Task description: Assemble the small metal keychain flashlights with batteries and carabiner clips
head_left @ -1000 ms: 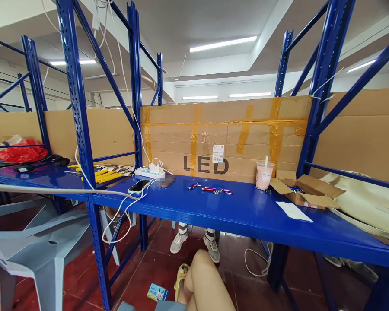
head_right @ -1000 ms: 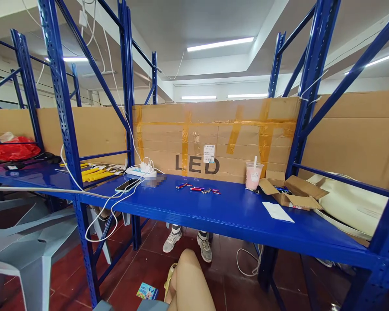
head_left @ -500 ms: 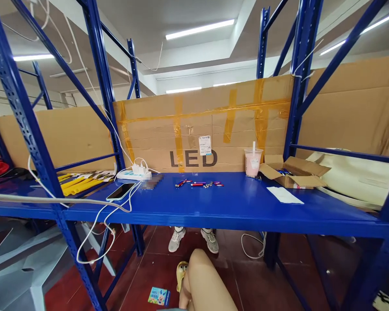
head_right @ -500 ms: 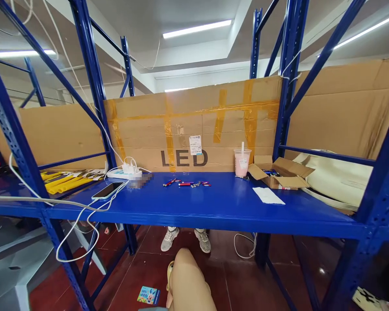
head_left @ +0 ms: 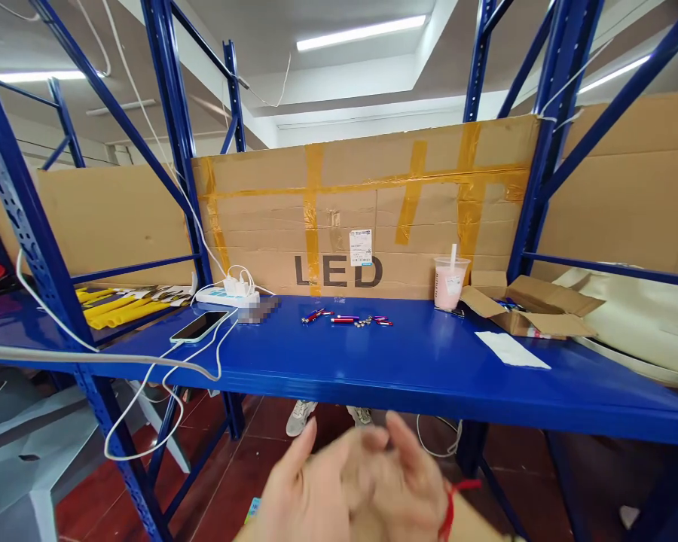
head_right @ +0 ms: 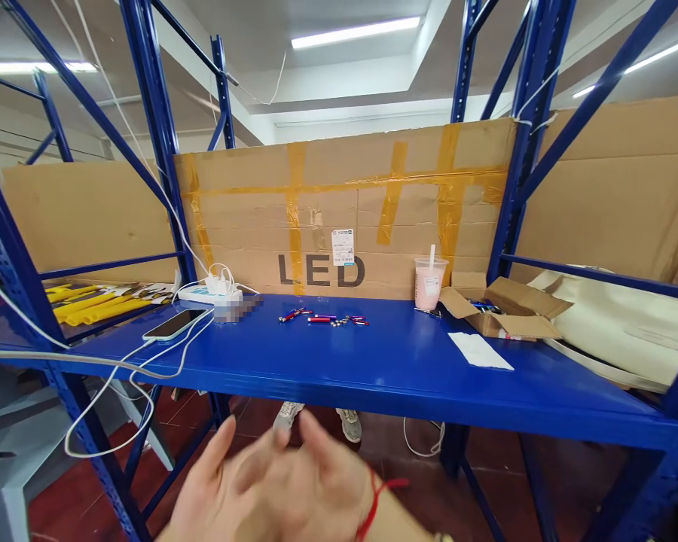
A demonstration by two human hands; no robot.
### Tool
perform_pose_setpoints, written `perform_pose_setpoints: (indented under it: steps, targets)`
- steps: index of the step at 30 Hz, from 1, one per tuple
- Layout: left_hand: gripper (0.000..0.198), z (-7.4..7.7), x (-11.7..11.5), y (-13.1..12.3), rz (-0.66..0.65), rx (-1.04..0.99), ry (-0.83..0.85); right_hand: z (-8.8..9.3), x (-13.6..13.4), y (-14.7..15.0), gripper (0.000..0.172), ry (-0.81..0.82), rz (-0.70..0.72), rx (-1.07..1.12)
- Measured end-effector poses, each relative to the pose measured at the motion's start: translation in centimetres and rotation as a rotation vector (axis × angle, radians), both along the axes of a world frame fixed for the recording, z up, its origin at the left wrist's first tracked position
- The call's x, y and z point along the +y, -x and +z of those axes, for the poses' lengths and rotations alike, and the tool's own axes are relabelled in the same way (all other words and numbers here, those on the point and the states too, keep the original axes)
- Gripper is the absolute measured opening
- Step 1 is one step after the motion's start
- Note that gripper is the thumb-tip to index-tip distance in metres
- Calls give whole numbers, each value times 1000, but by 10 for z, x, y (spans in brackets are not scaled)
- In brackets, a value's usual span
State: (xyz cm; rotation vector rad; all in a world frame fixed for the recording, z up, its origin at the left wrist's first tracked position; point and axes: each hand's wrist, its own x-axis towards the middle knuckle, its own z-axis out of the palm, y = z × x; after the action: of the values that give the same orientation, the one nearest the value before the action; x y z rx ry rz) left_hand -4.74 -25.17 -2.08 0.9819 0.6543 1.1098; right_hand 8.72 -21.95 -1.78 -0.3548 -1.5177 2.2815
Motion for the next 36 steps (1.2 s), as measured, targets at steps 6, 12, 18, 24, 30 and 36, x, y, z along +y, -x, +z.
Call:
perform_pose_setpoints:
  steps: [6,12,18,24,30,36]
  targets:
    - [45,54,98,11,144,574,-764,63,108,-38,41,-112,-301,38]
    - [33,45,212,17,619,1201,-853,62,190,-38,12,206,-765,246]
    - [34,22,262,32,543,1853,-666,66,213,2,11,305,-936,204]
    - [29,21,256,36,587,1946,-701,78,220,9,10,173,-908,91]
    - [33,23,252,25,640,1999,-739,63,213,-1,11,134,-968,-3]
    - [31,18,249,28,746,2012,-763,41,206,-13,18,-380,-1008,-364]
